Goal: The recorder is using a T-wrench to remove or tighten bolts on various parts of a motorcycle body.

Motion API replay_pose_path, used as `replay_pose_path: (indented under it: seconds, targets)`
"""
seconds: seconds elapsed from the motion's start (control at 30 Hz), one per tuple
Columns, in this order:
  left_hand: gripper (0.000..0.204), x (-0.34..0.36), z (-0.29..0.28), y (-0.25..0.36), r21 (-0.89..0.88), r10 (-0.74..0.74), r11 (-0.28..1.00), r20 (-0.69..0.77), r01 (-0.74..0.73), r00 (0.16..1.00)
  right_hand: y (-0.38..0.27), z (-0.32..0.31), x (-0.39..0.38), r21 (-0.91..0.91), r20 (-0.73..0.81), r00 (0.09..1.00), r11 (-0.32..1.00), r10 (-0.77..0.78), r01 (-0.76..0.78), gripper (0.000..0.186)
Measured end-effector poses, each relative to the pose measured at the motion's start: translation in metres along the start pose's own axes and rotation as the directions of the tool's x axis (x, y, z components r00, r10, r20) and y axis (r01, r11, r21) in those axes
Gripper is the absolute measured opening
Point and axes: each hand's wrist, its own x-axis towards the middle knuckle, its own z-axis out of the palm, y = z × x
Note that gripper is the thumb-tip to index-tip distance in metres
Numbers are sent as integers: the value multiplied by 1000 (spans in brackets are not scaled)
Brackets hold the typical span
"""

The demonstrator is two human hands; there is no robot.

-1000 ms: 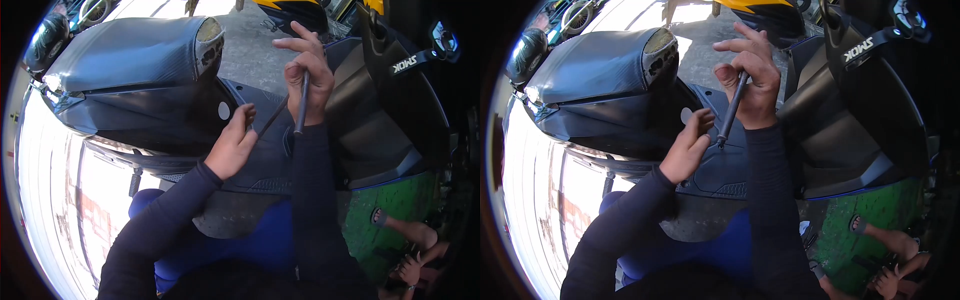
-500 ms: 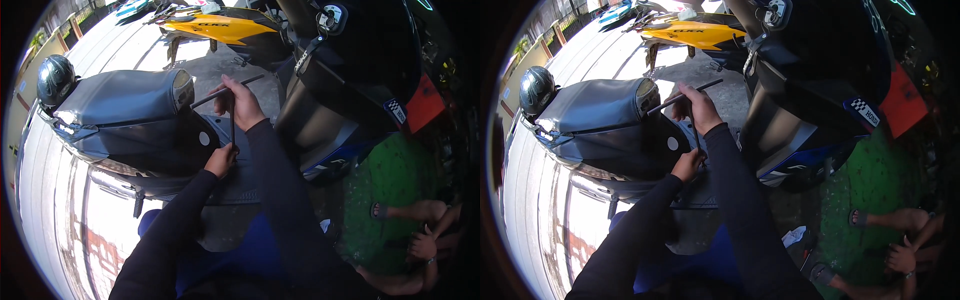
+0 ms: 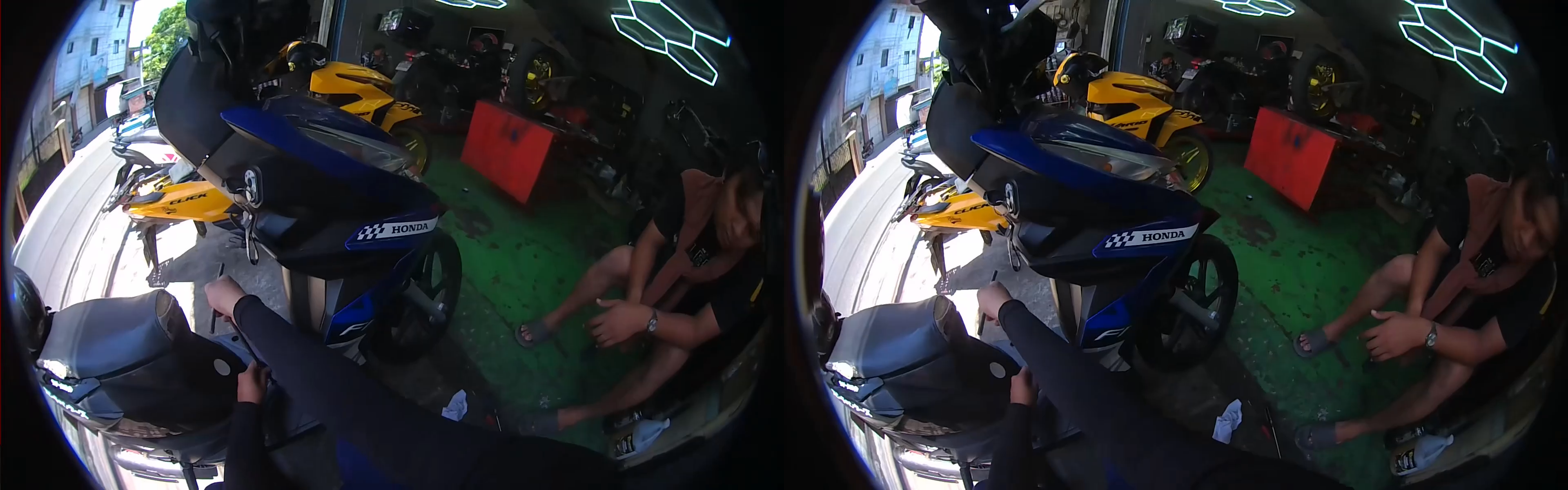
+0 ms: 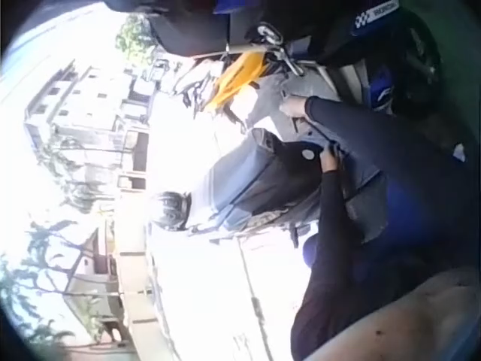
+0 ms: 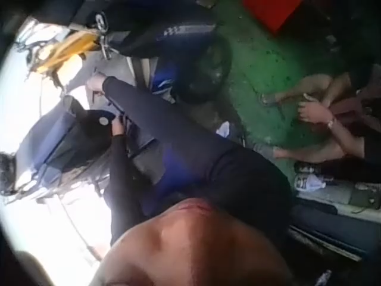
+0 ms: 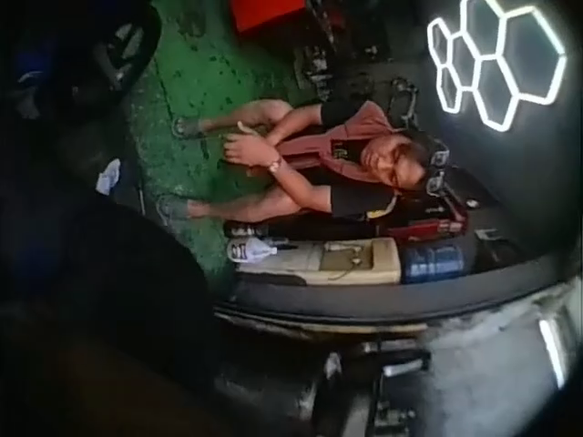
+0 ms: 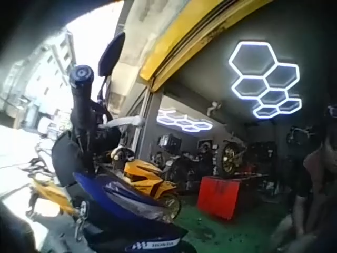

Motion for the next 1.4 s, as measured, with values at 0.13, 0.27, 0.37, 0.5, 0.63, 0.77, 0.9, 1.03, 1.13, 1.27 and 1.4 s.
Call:
replay_pose_path:
  seconds: [0.13,0.27,0.37,0.5,0.63,0.77,0.9,1.03,1.13,1.27,1.4]
  targets:
    - [19,-1,-1,23,44,-70,996,-68,73,995,-36,-10,0,-808,56,998,586,-13,53,24]
    - [16,-1,-5,36,35,-112,993,-78,115,991,-63,7,-6,-991,64,997,112,-45,69,27]
    - [15,-3,-7,38,51,-129,990,-63,133,990,-65,19,-5,-994,84,996,64,-15,85,28]
    - [15,4,-3,30,56,-132,990,-31,133,991,-62,19,4,-990,133,983,-23,126,137,26]
    - [18,8,3,18,69,-169,983,12,168,986,-53,5,1,-991,133,991,-33,-6,133,31]
    - [21,1,2,14,116,-181,977,-12,181,983,-43,11,-24,-947,322,942,-15,-97,322,20]
    - [27,-2,3,13,156,-146,976,-36,150,989,-27,29,-52,-951,299,806,-91,-511,295,17]
    - [27,-1,5,9,141,-153,979,20,149,988,2,49,-64,-959,102,554,68,-826,276,27]
    - [26,-2,6,8,64,-163,985,42,160,986,15,53,-58,-967,15,460,104,-888,234,21]
    - [26,0,3,7,75,-141,988,30,138,990,17,50,-45,-955,-19,515,168,-857,245,15]
    - [27,4,-2,6,69,-114,992,73,109,991,23,56,-34,-841,-40,457,277,-888,464,15]
